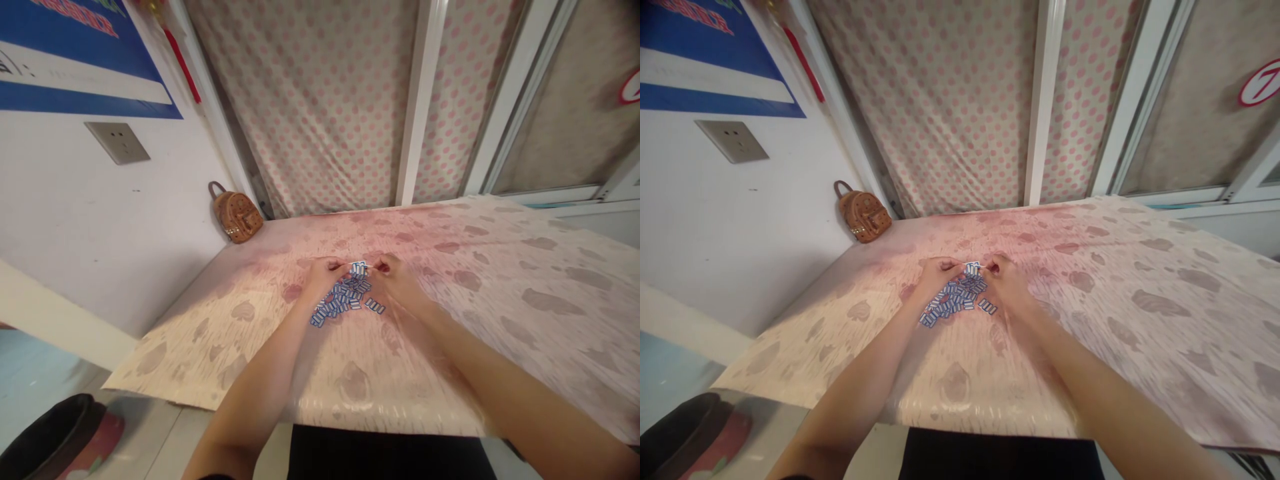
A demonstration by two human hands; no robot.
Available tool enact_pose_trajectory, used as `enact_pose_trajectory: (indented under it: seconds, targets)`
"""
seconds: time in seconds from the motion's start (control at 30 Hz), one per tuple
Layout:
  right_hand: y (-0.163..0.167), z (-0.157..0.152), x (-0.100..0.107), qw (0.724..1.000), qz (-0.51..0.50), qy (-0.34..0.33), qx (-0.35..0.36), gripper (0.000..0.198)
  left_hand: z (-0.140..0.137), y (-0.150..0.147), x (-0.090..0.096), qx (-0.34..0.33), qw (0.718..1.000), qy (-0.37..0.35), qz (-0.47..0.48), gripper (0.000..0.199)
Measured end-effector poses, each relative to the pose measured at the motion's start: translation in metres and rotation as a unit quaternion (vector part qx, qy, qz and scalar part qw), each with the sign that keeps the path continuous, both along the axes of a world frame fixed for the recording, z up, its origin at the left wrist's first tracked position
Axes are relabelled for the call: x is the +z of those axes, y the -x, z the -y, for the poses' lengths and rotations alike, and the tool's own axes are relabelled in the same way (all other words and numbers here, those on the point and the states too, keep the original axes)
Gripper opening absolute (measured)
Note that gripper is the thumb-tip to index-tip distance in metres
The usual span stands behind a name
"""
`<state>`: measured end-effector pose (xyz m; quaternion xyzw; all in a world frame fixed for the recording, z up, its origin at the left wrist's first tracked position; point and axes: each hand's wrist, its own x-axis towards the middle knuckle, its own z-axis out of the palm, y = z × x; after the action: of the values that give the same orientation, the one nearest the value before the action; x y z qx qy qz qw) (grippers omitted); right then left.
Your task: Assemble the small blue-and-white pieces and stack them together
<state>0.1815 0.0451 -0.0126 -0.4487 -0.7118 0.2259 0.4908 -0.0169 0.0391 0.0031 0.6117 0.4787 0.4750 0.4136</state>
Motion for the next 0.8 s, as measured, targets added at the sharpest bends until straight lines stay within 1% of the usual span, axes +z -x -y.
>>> enact_pose_trajectory:
  seconds: [0.07,0.13,0.43,0.67,0.8]
  targets:
    - [0.0014,0.0021,0.0006,1.0,0.001,-0.023,-0.019,0.011,0.0023,-0.0013,0.0025,-0.007,1.0,-0.004,-0.014,0.02]
    - [0.0027,0.004,0.001,0.999,-0.002,-0.035,-0.023,0.01,0.0042,-0.0019,0.0045,-0.011,1.0,-0.001,-0.025,0.02]
    - [0.0043,0.0019,-0.0033,0.999,-0.002,-0.051,-0.008,0.012,0.0067,-0.0023,0.0056,-0.034,0.999,0.01,-0.028,0.026]
    - [0.0055,0.004,-0.0024,0.999,0.002,-0.048,0.0,0.013,0.0091,-0.0056,0.0084,-0.05,0.999,0.017,0.005,0.025]
    - [0.006,0.0048,-0.003,0.999,-0.002,-0.047,0.001,0.012,0.0101,-0.0067,0.0094,-0.052,0.998,0.016,0.012,0.028]
